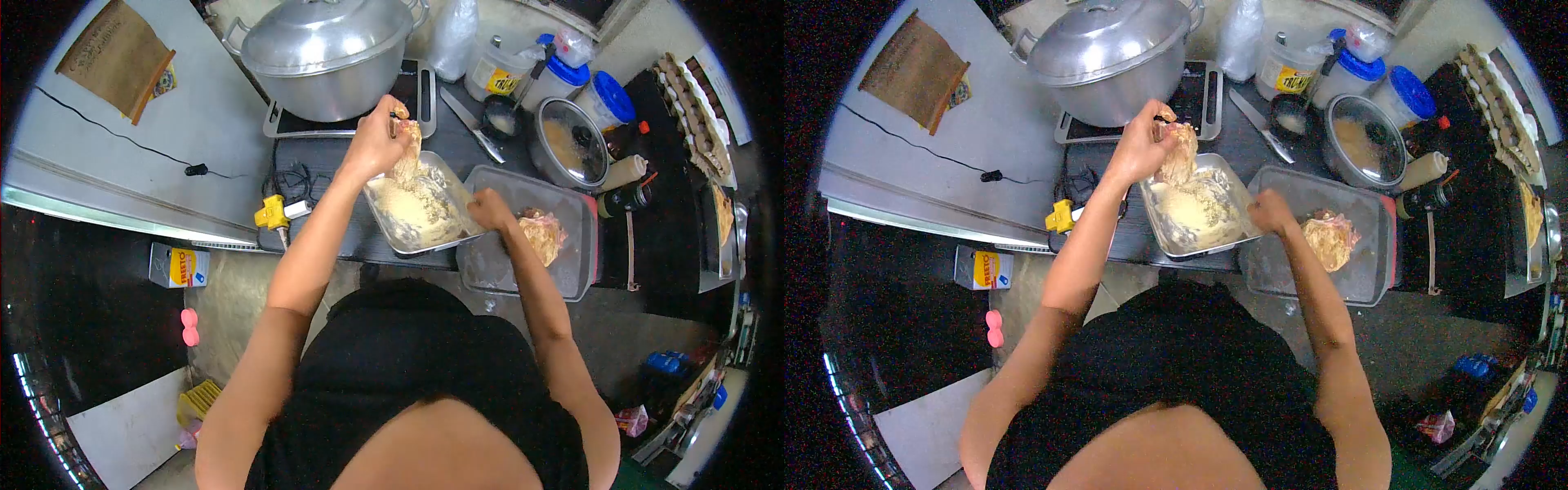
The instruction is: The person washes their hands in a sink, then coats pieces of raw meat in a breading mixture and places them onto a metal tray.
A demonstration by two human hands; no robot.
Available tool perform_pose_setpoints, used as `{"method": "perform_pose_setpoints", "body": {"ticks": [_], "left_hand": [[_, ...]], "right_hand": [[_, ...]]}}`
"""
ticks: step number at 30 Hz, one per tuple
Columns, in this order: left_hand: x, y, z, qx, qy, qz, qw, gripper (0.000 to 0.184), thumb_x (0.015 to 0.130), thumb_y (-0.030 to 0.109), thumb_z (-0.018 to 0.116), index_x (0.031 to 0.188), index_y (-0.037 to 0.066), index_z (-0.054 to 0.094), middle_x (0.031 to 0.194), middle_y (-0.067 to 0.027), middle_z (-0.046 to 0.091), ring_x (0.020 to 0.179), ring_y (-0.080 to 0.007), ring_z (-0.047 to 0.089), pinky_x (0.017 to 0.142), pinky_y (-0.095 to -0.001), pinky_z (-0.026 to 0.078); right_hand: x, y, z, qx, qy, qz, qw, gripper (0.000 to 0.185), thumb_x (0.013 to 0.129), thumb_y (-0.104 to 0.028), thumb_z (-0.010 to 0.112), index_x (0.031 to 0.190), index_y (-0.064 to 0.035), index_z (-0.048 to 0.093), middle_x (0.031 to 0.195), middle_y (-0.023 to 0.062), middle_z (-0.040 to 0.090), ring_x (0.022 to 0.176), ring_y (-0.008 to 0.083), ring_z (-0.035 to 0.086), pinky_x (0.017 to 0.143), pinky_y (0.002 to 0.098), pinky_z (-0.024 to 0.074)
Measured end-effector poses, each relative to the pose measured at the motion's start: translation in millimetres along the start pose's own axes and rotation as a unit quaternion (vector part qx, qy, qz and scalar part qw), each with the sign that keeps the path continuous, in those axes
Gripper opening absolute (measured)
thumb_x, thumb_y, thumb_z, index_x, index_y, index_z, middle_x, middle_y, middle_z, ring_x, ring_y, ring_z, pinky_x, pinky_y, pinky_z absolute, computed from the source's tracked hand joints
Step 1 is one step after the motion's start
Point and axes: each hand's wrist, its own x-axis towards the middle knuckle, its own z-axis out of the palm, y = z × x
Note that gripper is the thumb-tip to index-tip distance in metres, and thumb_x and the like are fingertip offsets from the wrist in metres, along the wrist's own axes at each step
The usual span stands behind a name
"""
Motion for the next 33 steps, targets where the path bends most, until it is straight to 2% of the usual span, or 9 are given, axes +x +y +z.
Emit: {"method": "perform_pose_setpoints", "body": {"ticks": [7,10,13,16,20,23,27,29,33], "left_hand": [[-0.7,2.5,2.1,0.023,-0.01,-0.009,1.0,0.027,0.073,0.004,0.061,0.097,0.005,0.048,0.073,-0.0113,0.058,0.065,-0.0158,0.057,0.06,-0.0292,0.045],[-0.6,3.3,3.6,0.017,0.001,0.009,1.0,0.028,0.072,0.007,0.062,0.096,0.004,0.047,0.073,-0.019,0.059,0.071,-0.0337,0.061,0.066,-0.0383,0.046],[2.7,-3.2,8.0,0.012,-0.014,-0.015,1.0,0.027,0.073,0.007,0.062,0.095,0.004,0.047,0.074,-0.0198,0.06,0.073,-0.036,0.061,0.066,-0.0396,0.046],[6.6,-20.7,20.4,0.0,-0.01,-0.025,1.0,0.027,0.073,0.008,0.062,0.095,0.004,0.047,0.076,-0.0199,0.06,0.075,-0.0376,0.06,0.067,-0.0408,0.046],[3.6,-27.9,36.3,0.029,-0.025,0.005,0.999,0.025,0.076,0.006,0.06,0.097,0.005,0.046,0.075,-0.0118,0.059,0.062,-0.0165,0.058,0.052,-0.0291,0.046],[0.9,-40.6,46.8,-0.028,-0.051,-0.071,0.996,0.028,0.072,0.008,0.063,0.096,0.006,0.048,0.081,-0.0186,0.06,0.08,-0.0338,0.06,0.07,-0.0383,0.046],[-0.7,-137.6,80.7,-0.086,-0.017,-0.038,0.995,0.028,0.072,0.008,0.062,0.096,0.007,0.048,0.087,-0.0172,0.06,0.084,-0.0333,0.06,0.073,-0.0399,0.046],[-10.4,-164.0,83.3,0.012,-0.009,-0.101,0.995,0.027,0.073,0.007,0.059,0.097,0.007,0.048,0.088,-0.0171,0.06,0.087,-0.0352,0.059,0.075,-0.0415,0.046],[-26.8,-134.9,70.9,0.229,-0.048,-0.157,0.96,0.029,0.073,0.002,0.054,0.101,0.005,0.049,0.099,-0.0193,0.058,0.091,-0.0408,0.057,0.078,-0.0454,0.046]], "right_hand": [[1.5,1.8,0.0,0.025,-0.019,0.007,0.999,0.029,0.071,-0.019,0.052,0.073,0.009,0.059,0.068,0.0315,0.051,0.059,0.036,0.06,0.058,0.0423,0.0452],[0.0,-1.3,4.6,0.006,-0.034,0.032,0.999,0.029,0.07,-0.02,0.053,0.073,0.0075,0.061,0.071,0.0299,0.055,0.065,0.0395,0.06,0.062,0.0439,0.0468],[-3.7,-4.7,12.7,-0.013,-0.019,0.04,0.999,0.028,0.071,-0.02,0.053,0.073,0.0061,0.062,0.073,0.0291,0.057,0.068,0.0414,0.06,0.065,0.045,0.0476],[-9.5,-9.0,23.1,0.026,0.013,0.046,0.999,0.028,0.073,-0.02,0.053,0.07,0.0064,0.06,0.069,0.0283,0.057,0.066,0.0414,0.059,0.062,0.046,0.0462],[-13.4,-8.5,59.7,0.0,0.086,0.027,0.996,0.028,0.076,-0.022,0.053,0.068,0.0045,0.059,0.07,0.0268,0.057,0.067,0.0423,0.057,0.064,0.0482,0.0451],[-17.6,-15.2,68.6,0.007,0.125,0.053,0.991,0.026,0.077,-0.022,0.054,0.068,0.0026,0.058,0.072,0.0269,0.057,0.07,0.0428,0.057,0.065,0.0486,0.0446],[-19.8,-13.4,69.5,-0.027,0.107,0.057,0.992,0.025,0.076,-0.022,0.055,0.069,0.0019,0.06,0.071,0.0251,0.059,0.07,0.0424,0.057,0.066,0.0478,0.0455],[-20.7,-15.6,70.5,-0.047,0.099,0.057,0.992,0.024,0.075,-0.022,0.057,0.07,0.0016,0.061,0.07,0.0242,0.059,0.07,0.0423,0.057,0.066,0.0471,0.0463],[-27.3,-27.3,63.1,-0.038,0.096,0.096,0.99,0.022,0.072,-0.023,0.062,0.075,-0.0012,0.062,0.075,0.0215,0.06,0.075,0.0381,0.059,0.069,0.0448,0.0469]]}}
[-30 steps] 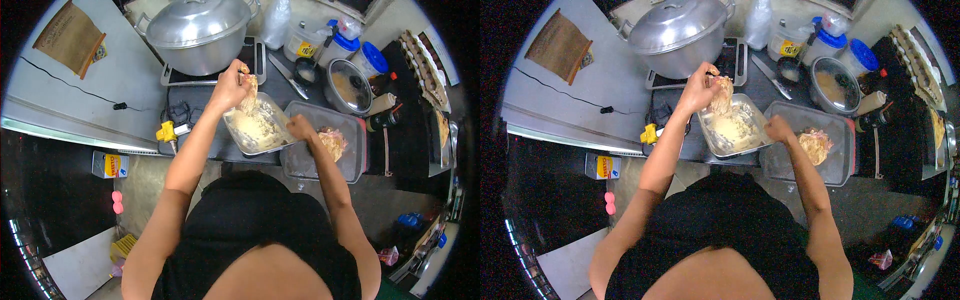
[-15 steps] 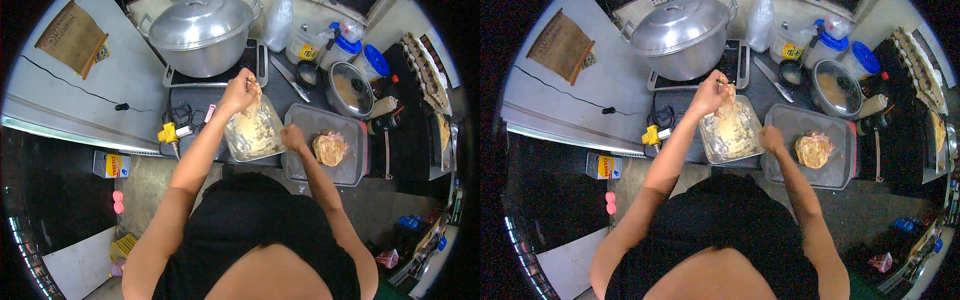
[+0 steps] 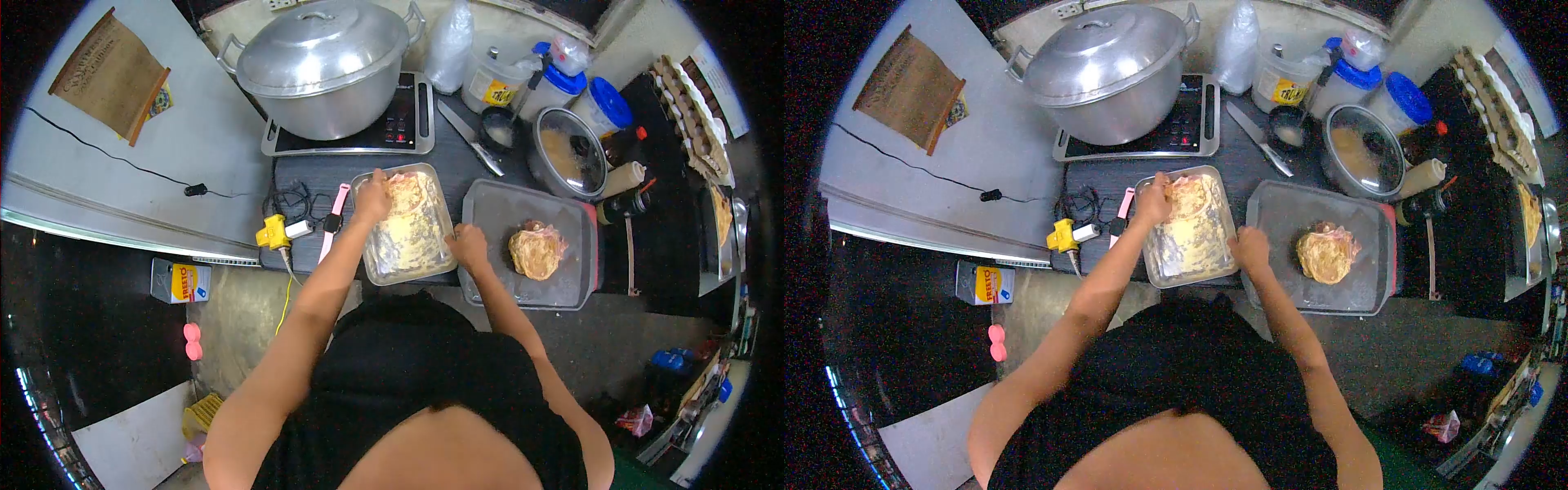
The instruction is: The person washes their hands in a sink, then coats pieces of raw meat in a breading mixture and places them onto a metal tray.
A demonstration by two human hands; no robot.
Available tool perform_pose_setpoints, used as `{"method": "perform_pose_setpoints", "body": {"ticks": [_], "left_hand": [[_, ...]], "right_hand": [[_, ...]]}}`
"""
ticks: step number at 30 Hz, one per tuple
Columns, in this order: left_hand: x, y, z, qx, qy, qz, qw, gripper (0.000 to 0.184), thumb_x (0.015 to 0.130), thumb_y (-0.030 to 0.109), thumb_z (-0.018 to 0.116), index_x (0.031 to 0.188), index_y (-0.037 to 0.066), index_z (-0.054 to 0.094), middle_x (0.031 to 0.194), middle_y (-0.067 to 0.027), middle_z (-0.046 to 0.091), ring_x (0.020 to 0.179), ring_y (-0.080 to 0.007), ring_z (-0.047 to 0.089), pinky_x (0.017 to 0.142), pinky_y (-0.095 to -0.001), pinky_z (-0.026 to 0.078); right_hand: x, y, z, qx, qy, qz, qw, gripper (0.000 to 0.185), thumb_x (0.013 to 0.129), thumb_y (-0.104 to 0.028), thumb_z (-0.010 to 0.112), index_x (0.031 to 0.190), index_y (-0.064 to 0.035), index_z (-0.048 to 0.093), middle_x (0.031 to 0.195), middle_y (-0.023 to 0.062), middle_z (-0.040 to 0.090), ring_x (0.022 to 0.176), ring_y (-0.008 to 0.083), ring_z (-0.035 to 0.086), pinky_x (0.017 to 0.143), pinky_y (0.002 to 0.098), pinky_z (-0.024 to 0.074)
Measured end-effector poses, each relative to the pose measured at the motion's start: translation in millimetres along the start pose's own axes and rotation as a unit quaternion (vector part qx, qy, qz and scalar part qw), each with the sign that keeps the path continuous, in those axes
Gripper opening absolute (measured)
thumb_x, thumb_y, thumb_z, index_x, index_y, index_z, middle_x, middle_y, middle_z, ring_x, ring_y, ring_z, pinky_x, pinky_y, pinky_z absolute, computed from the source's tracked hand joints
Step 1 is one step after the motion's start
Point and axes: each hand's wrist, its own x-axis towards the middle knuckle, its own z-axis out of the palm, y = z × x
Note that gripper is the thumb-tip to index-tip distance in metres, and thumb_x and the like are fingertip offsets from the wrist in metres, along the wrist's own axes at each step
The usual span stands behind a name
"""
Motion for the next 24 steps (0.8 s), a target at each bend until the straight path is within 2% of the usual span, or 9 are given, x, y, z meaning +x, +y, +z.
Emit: {"method": "perform_pose_setpoints", "body": {"ticks": [2,5,8,11,14,17,20,23,24], "left_hand": [[-12.2,9.6,-11.5,0.05,0.026,0.026,0.998,0.031,0.075,0.005,0.053,0.106,0.005,0.049,0.109,-0.0194,0.053,0.097,-0.0402,0.055,0.082,-0.0468,0.044],[-22.1,0.3,4.0,0.152,0.051,0.125,0.979,0.037,0.079,0.012,0.049,0.115,0.004,0.048,0.122,-0.0188,0.046,0.109,-0.0376,0.048,0.09,-0.0494,0.038],[-24.8,-16.8,28.6,0.235,-0.051,0.184,0.953,0.06,0.083,0.029,0.045,0.134,0.002,0.03,0.139,-0.0199,0.029,0.127,-0.0365,0.028,0.105,-0.0489,0.018],[-45.8,-17.9,31.5,0.229,-0.127,0.175,0.949,0.067,0.085,0.033,0.043,0.139,0.002,0.02,0.145,-0.0181,0.014,0.133,-0.0344,0.016,0.108,-0.0498,0.011],[-43.2,-28.9,38.1,0.213,-0.143,0.179,0.95,0.068,0.085,0.034,0.044,0.139,0.003,0.018,0.146,-0.0175,0.01,0.134,-0.0332,0.013,0.108,-0.0494,0.009],[-42.3,-34.3,34.6,0.187,-0.094,0.218,0.953,0.063,0.082,0.026,0.049,0.137,0.003,0.027,0.142,-0.0199,0.022,0.13,-0.035,0.023,0.106,-0.0466,0.019],[-25.3,-34.4,20.6,0.057,-0.143,0.185,0.971,0.049,0.079,0.017,0.05,0.125,0.002,0.043,0.134,-0.0208,0.035,0.124,-0.036,0.033,0.104,-0.0445,0.025],[-22.2,-37.1,20.8,0.106,0.038,0.183,0.977,0.04,0.075,0.01,0.053,0.115,0.002,0.051,0.124,-0.0198,0.046,0.115,-0.0354,0.042,0.098,-0.0427,0.034],[-20.4,-35.9,18.9,0.091,0.048,0.175,0.979,0.039,0.075,0.009,0.054,0.113,0.001,0.051,0.121,-0.0193,0.046,0.113,-0.035,0.043,0.096,-0.0429,0.035]], "right_hand": [[-0.7,-3.2,-3.9,-0.021,-0.018,0.032,0.999,0.023,0.071,-0.023,0.064,0.084,-0.0039,0.063,0.086,0.0211,0.061,0.084,0.0357,0.059,0.072,0.0434,0.0464],[-1.7,-35.1,-20.1,-0.041,0.104,-0.059,0.992,0.026,0.075,-0.02,0.058,0.093,-0.0021,0.057,0.099,0.0205,0.056,0.089,0.0362,0.057,0.072,0.0449,0.047],[29.7,-41.7,18.3,-0.032,-0.002,-0.199,0.98,0.039,0.078,-0.019,0.054,0.112,-0.0008,0.049,0.116,0.0224,0.049,0.108,0.0361,0.049,0.088,0.0422,0.0418],[44.4,-53.8,49.6,-0.112,0.023,-0.285,0.952,0.052,0.082,-0.016,0.047,0.129,0.0042,0.035,0.135,0.0218,0.033,0.124,0.0353,0.033,0.103,0.039,0.0269],[50.8,-51.7,61.9,-0.104,-0.094,-0.234,0.962,0.059,0.084,-0.021,0.046,0.134,0.0029,0.027,0.14,0.0212,0.026,0.131,0.0329,0.021,0.109,0.038,0.0141],[54.9,-50.0,64.5,-0.091,-0.053,-0.256,0.961,0.056,0.08,-0.015,0.049,0.13,0.0029,0.033,0.133,0.022,0.036,0.126,0.0346,0.031,0.106,0.0406,0.0224],[75.7,-40.6,55.4,-0.064,-0.04,-0.293,0.953,0.047,0.074,-0.009,0.052,0.119,0.0023,0.046,0.121,0.0217,0.048,0.116,0.0358,0.041,0.099,0.0415,0.0314],[85.2,-41.9,56.7,-0.041,0.08,-0.314,0.945,0.037,0.069,-0.004,0.053,0.105,0.0011,0.055,0.111,0.0202,0.054,0.106,0.0358,0.047,0.091,0.0411,0.0379],[86.3,-44.0,55.4,-0.046,0.06,-0.3,0.951,0.035,0.069,-0.005,0.053,0.103,0.0011,0.056,0.11,0.0202,0.055,0.105,0.0355,0.047,0.091,0.0406,0.0383]]}}
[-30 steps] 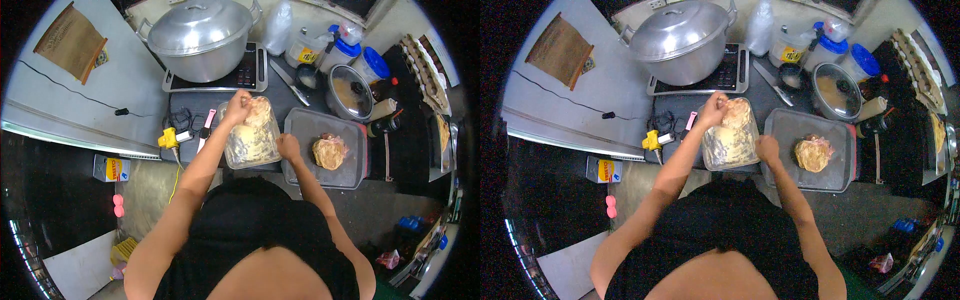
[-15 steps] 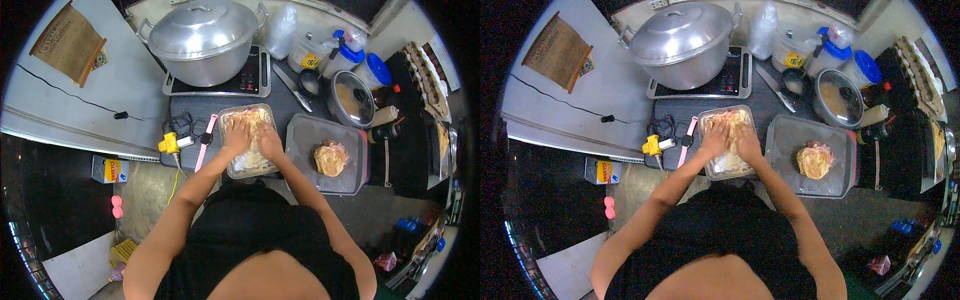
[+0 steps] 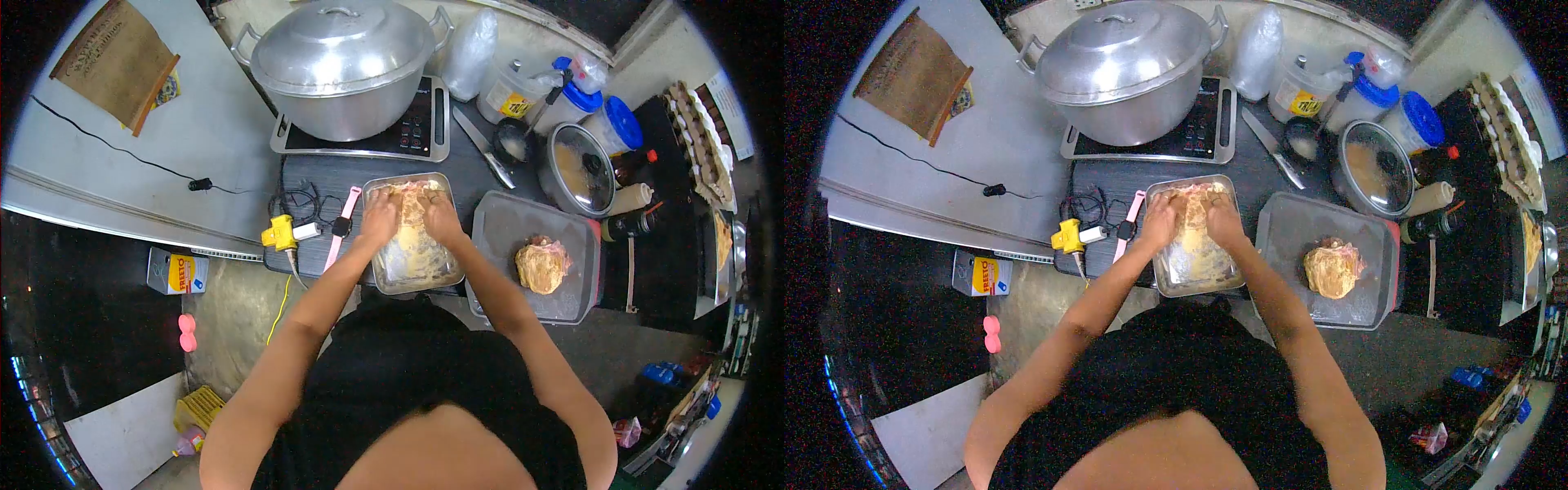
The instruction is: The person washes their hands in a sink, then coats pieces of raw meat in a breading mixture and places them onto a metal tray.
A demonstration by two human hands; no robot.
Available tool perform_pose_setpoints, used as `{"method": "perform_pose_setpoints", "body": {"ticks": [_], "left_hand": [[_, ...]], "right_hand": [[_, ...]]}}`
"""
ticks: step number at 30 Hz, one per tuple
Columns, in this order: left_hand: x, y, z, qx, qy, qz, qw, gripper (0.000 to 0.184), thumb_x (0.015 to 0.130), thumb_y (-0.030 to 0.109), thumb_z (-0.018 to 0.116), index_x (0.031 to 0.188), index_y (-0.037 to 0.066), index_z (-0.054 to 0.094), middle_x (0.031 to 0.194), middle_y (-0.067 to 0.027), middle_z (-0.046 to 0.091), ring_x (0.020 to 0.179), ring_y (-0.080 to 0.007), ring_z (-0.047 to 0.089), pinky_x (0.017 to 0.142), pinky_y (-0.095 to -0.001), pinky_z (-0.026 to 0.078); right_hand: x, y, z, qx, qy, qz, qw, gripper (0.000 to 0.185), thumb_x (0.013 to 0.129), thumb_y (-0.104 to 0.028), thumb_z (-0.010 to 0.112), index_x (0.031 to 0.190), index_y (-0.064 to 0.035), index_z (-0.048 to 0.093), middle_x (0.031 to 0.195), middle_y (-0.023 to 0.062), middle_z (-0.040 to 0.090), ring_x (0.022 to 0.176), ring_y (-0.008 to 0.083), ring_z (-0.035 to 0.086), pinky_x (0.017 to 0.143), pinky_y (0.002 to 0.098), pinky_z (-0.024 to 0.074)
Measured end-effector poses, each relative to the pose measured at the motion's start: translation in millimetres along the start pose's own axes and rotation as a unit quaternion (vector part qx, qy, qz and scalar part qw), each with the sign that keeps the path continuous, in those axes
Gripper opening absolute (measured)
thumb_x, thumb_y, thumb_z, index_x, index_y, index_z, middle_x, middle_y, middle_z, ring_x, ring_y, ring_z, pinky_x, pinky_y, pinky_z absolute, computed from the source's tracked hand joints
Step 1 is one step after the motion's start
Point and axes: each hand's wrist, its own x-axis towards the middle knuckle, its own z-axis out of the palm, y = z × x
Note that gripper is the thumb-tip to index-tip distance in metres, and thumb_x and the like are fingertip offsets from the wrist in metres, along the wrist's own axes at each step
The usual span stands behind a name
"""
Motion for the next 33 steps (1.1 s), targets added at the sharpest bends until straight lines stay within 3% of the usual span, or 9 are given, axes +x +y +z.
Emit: {"method": "perform_pose_setpoints", "body": {"ticks": [5,8,11,14,17,23,26,29,33], "left_hand": [[5.7,5.1,-5.5,0.002,0.017,-0.021,1.0,0.036,0.072,0.008,0.059,0.105,-0.001,0.051,0.112,-0.0181,0.048,0.106,-0.0351,0.046,0.09,-0.0428,0.039],[11.6,6.4,-11.5,0.024,-0.008,-0.027,0.999,0.039,0.07,0.01,0.061,0.106,-0.001,0.05,0.112,-0.0191,0.047,0.104,-0.0366,0.046,0.087,-0.0432,0.04],[16.9,7.4,-13.8,0.019,-0.044,-0.06,0.997,0.044,0.068,0.014,0.064,0.107,-0.001,0.049,0.116,-0.0204,0.045,0.105,-0.0368,0.046,0.088,-0.0439,0.038],[19.5,12.8,-16.0,0.065,-0.046,-0.08,0.994,0.049,0.067,0.019,0.066,0.107,0.0,0.049,0.115,-0.0204,0.047,0.107,-0.0345,0.046,0.09,-0.0444,0.036],[27.2,11.7,-23.5,0.058,-0.128,-0.092,0.986,0.052,0.067,0.025,0.067,0.109,-0.001,0.049,0.114,-0.02,0.049,0.109,-0.0324,0.045,0.09,-0.0446,0.035],[31.2,0.3,-4.6,0.056,-0.118,-0.105,0.986,0.054,0.067,0.028,0.066,0.111,0.002,0.051,0.115,-0.02,0.051,0.112,-0.0316,0.046,0.092,-0.0448,0.034],[30.4,6.7,-9.8,-0.014,-0.104,-0.139,0.985,0.05,0.068,0.024,0.065,0.11,0.001,0.052,0.115,-0.0201,0.053,0.112,-0.0316,0.048,0.092,-0.0446,0.036],[37.2,6.5,-8.5,-0.095,-0.14,-0.186,0.968,0.042,0.069,0.017,0.063,0.107,-0.001,0.055,0.107,-0.0225,0.057,0.105,-0.0335,0.054,0.087,-0.0446,0.041],[39.6,26.0,-34.7,-0.125,-0.097,-0.155,0.975,0.03,0.069,0.01,0.06,0.098,0.0,0.059,0.093,-0.0235,0.061,0.093,-0.0374,0.058,0.08,-0.0452,0.045]], "right_hand": [[0.7,3.9,12.3,-0.058,0.012,0.018,0.998,0.033,0.068,-0.009,0.057,0.099,0.0016,0.056,0.102,0.0201,0.055,0.1,0.0352,0.048,0.089,0.04,0.0393],[13.9,5.3,0.1,-0.061,-0.121,0.079,0.988,0.028,0.074,-0.007,0.046,0.096,0.0049,0.058,0.108,0.0217,0.053,0.107,0.0394,0.042,0.095,0.0411,0.0338],[11.8,6.8,7.1,-0.032,-0.032,0.082,0.996,0.03,0.073,-0.009,0.047,0.097,0.0064,0.057,0.107,0.0236,0.052,0.105,0.0391,0.046,0.094,0.042,0.0358],[7.4,15.0,9.3,0.06,-0.057,0.104,0.991,0.037,0.068,-0.014,0.059,0.102,0.0009,0.052,0.1,0.0258,0.053,0.097,0.0384,0.051,0.083,0.0436,0.0427],[0.5,6.0,6.5,0.033,-0.047,0.085,0.995,0.034,0.069,-0.011,0.056,0.101,-0.0001,0.051,0.1,0.0266,0.052,0.089,0.0397,0.055,0.077,0.0454,0.0453],[-16.9,-19.5,-15.1,0.076,0.027,0.068,0.994,0.032,0.07,-0.009,0.053,0.1,-0.0026,0.054,0.095,0.0261,0.054,0.083,0.0406,0.056,0.073,0.0446,0.0469],[-44.0,-43.9,-37.6,0.086,-0.148,0.161,0.972,0.028,0.07,-0.007,0.052,0.097,-0.0062,0.062,0.102,0.02,0.056,0.098,0.0338,0.053,0.088,0.0395,0.0425],[-78.9,-36.0,-24.5,-0.005,-0.111,0.039,0.993,0.028,0.07,-0.009,0.055,0.097,-0.008,0.062,0.103,0.0187,0.057,0.095,0.0332,0.054,0.085,0.0406,0.0442],[-76.6,-53.6,-64.2,0.077,-0.085,0.125,0.986,0.033,0.072,-0.013,0.058,0.104,-0.0087,0.059,0.098,0.0188,0.058,0.096,0.034,0.053,0.084,0.0417,0.0437]]}}
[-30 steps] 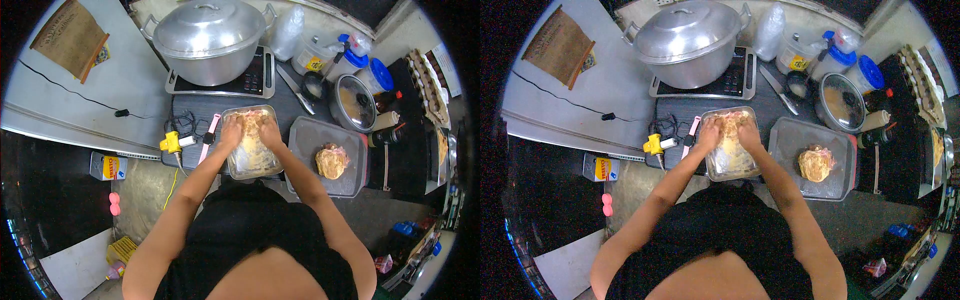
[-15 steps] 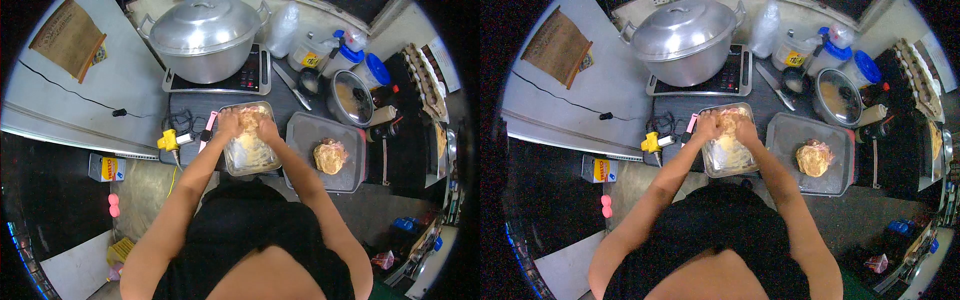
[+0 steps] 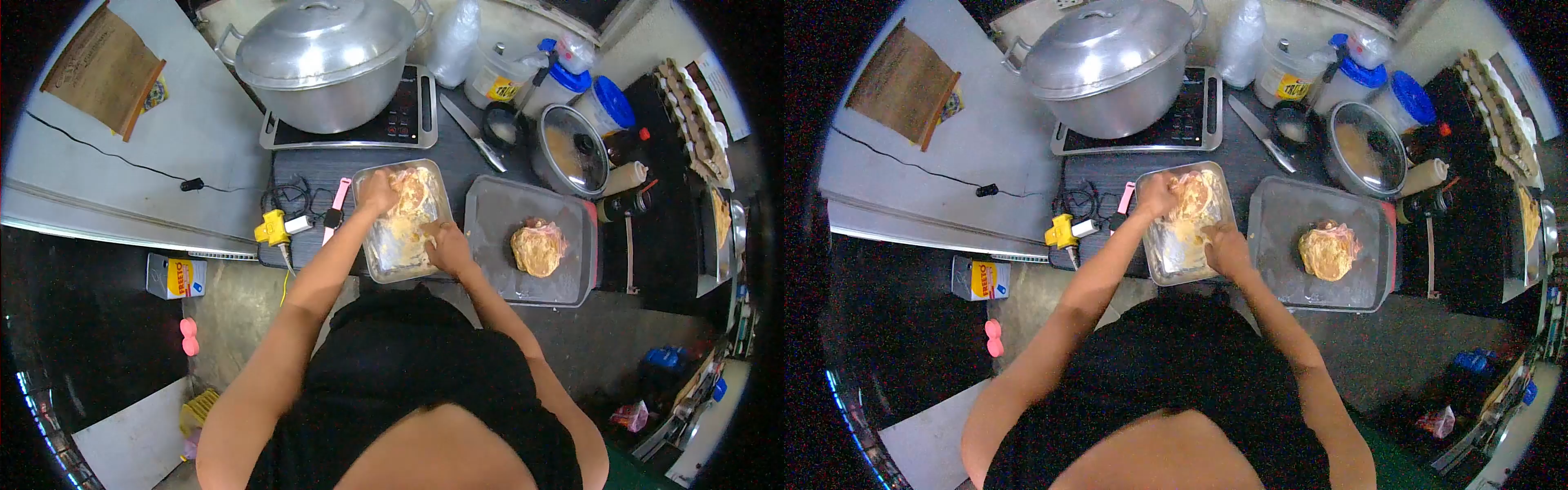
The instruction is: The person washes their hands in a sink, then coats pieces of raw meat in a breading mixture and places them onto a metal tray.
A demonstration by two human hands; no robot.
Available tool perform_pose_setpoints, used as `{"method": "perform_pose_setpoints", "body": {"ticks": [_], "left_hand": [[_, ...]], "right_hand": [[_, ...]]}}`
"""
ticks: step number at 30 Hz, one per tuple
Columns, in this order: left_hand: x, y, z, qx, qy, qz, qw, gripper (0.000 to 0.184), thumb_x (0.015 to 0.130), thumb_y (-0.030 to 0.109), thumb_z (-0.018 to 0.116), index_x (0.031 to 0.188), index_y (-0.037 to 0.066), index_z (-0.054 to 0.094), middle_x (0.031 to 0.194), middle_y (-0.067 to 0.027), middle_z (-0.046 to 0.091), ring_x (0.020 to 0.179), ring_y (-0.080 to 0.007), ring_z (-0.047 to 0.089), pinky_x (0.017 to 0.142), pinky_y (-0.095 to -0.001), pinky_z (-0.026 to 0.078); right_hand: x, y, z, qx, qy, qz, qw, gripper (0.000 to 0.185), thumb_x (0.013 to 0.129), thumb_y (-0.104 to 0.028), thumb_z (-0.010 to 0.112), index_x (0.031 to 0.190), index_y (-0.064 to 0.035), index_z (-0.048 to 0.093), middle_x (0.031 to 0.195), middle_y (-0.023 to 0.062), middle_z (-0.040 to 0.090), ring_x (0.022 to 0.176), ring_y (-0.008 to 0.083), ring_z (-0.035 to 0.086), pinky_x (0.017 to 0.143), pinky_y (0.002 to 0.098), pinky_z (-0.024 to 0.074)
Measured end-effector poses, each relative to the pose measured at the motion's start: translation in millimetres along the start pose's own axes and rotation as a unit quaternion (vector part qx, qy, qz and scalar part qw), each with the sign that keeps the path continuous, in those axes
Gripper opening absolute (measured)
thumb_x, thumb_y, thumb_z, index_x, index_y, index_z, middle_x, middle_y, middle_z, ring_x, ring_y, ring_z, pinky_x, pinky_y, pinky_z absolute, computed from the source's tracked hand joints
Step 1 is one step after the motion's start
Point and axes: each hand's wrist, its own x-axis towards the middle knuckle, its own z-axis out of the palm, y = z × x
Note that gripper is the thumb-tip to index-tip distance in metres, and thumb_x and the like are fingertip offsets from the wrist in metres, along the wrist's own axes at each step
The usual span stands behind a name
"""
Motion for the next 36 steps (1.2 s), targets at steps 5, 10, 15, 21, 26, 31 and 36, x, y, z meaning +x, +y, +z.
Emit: {"method": "perform_pose_setpoints", "body": {"ticks": [5,10,15,21,26,31,36], "left_hand": [[-11.6,46.8,-40.5,0.034,-0.003,0.082,0.996,0.027,0.068,0.012,0.06,0.095,0.007,0.06,0.089,-0.0216,0.062,0.085,-0.0355,0.061,0.074,-0.0429,0.048],[-12.1,60.0,-55.9,-0.126,0.017,0.112,0.986,0.034,0.071,0.014,0.064,0.104,0.009,0.059,0.085,-0.0143,0.064,0.075,-0.024,0.063,0.068,-0.0336,0.05],[6.6,33.4,-39.6,-0.317,-0.107,0.019,0.942,0.023,0.079,0.008,0.058,0.102,0.004,0.059,0.084,-0.0059,0.063,0.071,-0.0118,0.059,0.06,-0.0265,0.048],[-7.4,5.0,-22.9,-0.242,-0.025,0.033,0.969,0.024,0.077,0.013,0.062,0.099,0.001,0.061,0.084,-0.0139,0.063,0.072,-0.0196,0.061,0.066,-0.0315,0.049],[-55.2,-11.5,0.6,0.1,-0.107,0.074,0.986,0.037,0.08,0.018,0.058,0.111,-0.002,0.055,0.105,-0.0227,0.057,0.095,-0.0327,0.057,0.082,-0.0397,0.046],[-94.6,-38.7,52.4,0.293,0.055,0.18,0.938,0.034,0.077,0.013,0.052,0.108,0.0,0.055,0.126,-0.0183,0.044,0.12,-0.0314,0.04,0.102,-0.0463,0.028],[-73.4,-31.1,22.6,0.192,-0.019,0.16,0.968,0.029,0.078,0.013,0.054,0.106,0.003,0.058,0.116,-0.0178,0.052,0.115,-0.0308,0.045,0.097,-0.0443,0.032]], "right_hand": [[4.0,-1.5,-19.7,0.023,-0.052,0.068,0.996,0.043,0.072,-0.014,0.06,0.114,-0.0056,0.052,0.106,0.0208,0.055,0.099,0.0355,0.051,0.088,0.0414,0.0414],[17.3,-24.1,-15.5,0.098,0.169,-0.012,0.981,0.054,0.074,-0.011,0.06,0.124,-0.0038,0.041,0.111,0.0241,0.052,0.096,0.0386,0.052,0.089,0.0431,0.0405],[55.4,-12.7,-7.6,0.186,0.215,-0.02,0.959,0.053,0.073,-0.004,0.056,0.124,-0.0067,0.044,0.109,0.0198,0.054,0.096,0.0378,0.052,0.086,0.044,0.0411],[57.5,-9.6,-5.3,0.085,0.195,-0.095,0.973,0.047,0.071,-0.001,0.053,0.116,-0.0114,0.053,0.099,0.0172,0.059,0.087,0.0357,0.055,0.08,0.0434,0.0441],[33.5,-1.1,44.2,-0.018,0.035,-0.09,0.995,0.038,0.073,-0.005,0.057,0.111,-0.0065,0.056,0.111,0.0192,0.056,0.107,0.0357,0.049,0.093,0.0405,0.0392],[23.8,8.0,64.5,-0.055,0.096,-0.148,0.983,0.035,0.074,-0.011,0.057,0.109,-0.0045,0.058,0.116,0.0179,0.054,0.115,0.0312,0.045,0.099,0.0382,0.0346],[41.7,13.8,53.0,0.001,0.036,-0.074,0.997,0.03,0.079,-0.014,0.055,0.107,-0.0037,0.058,0.105,0.0206,0.058,0.102,0.0343,0.053,0.087,0.0409,0.0422]]}}
